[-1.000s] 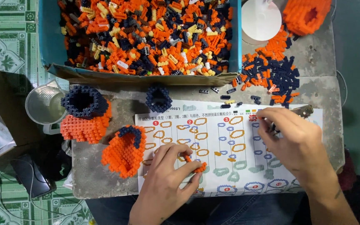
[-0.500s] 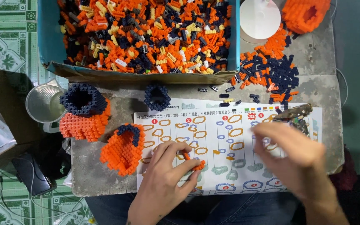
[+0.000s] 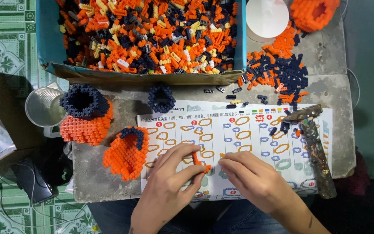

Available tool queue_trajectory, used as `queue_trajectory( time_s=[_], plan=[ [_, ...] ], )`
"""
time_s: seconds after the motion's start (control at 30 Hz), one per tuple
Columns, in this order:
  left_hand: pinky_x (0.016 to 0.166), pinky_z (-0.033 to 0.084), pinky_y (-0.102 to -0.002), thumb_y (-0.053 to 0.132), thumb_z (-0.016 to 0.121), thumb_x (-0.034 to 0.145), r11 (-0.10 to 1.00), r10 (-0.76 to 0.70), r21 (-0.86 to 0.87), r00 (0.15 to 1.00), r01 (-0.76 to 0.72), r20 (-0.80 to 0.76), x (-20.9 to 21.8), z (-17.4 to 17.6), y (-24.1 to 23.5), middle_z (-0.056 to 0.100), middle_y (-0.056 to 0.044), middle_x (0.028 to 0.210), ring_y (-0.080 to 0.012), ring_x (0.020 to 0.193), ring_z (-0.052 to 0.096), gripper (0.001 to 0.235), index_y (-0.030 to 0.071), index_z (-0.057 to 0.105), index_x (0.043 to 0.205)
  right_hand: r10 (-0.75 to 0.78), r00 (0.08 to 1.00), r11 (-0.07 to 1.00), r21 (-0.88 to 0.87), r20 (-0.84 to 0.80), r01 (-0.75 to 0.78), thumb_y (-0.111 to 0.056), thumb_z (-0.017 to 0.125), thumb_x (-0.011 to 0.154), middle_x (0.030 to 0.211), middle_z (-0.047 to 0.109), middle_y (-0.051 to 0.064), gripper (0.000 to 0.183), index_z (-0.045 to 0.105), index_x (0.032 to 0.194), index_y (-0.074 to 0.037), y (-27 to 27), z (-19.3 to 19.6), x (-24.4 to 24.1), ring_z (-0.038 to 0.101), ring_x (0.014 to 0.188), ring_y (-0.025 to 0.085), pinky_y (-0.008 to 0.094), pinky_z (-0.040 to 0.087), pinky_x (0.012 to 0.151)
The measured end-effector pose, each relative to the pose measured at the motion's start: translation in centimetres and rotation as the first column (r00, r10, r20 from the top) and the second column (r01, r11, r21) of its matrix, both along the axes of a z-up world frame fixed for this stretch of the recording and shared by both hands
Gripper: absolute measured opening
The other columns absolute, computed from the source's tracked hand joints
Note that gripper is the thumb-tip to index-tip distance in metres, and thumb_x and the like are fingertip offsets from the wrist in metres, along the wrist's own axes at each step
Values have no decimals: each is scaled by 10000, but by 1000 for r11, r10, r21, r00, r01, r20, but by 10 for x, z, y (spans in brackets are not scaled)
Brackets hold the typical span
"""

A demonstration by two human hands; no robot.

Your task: The person assembles a 3D model from small interlocking plastic blocks by picking up individual blocks and attaching them to the model, occasionally using a hammer to secure blocks and shifting attached blocks by hand.

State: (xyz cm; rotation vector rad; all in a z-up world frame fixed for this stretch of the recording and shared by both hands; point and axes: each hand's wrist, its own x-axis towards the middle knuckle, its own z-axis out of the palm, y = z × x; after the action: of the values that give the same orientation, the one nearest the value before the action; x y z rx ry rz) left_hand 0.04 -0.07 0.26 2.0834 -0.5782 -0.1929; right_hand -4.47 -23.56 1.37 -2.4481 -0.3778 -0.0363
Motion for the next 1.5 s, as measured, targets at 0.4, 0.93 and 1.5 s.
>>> queue_trajectory(
  time_s=[0.4,0.93,1.5],
  plan=[
    [1078,560,-418,78,881,796,1000,4,5,999,-4,-45,-1,-3,1,749,-77,1409,-265,1353,707,172,75,862,967,73,996,997,-13,-53,-73,33,781,830,1202,769,95,344,780,1171,-8,9,4,7,735,952,185,306,606,740],
    [1100,545,-440,81,868,809,1000,-23,10,998,24,-55,-1,-5,1,739,-109,1443,-290,1378,688,198,66,874,1006,-6,995,993,118,-97,17,29,826,831,1126,819,48,265,830,1084,-48,15,-2,9,772,881,159,279,622,693],
    [1127,527,-432,73,867,806,1000,-31,0,998,31,-57,0,-3,2,744,-105,1436,-277,1375,684,195,54,877,1001,-11,997,991,135,-73,21,33,846,818,1090,827,60,233,819,1041,-28,16,-3,10,774,865,170,285,625,703]
  ],
)
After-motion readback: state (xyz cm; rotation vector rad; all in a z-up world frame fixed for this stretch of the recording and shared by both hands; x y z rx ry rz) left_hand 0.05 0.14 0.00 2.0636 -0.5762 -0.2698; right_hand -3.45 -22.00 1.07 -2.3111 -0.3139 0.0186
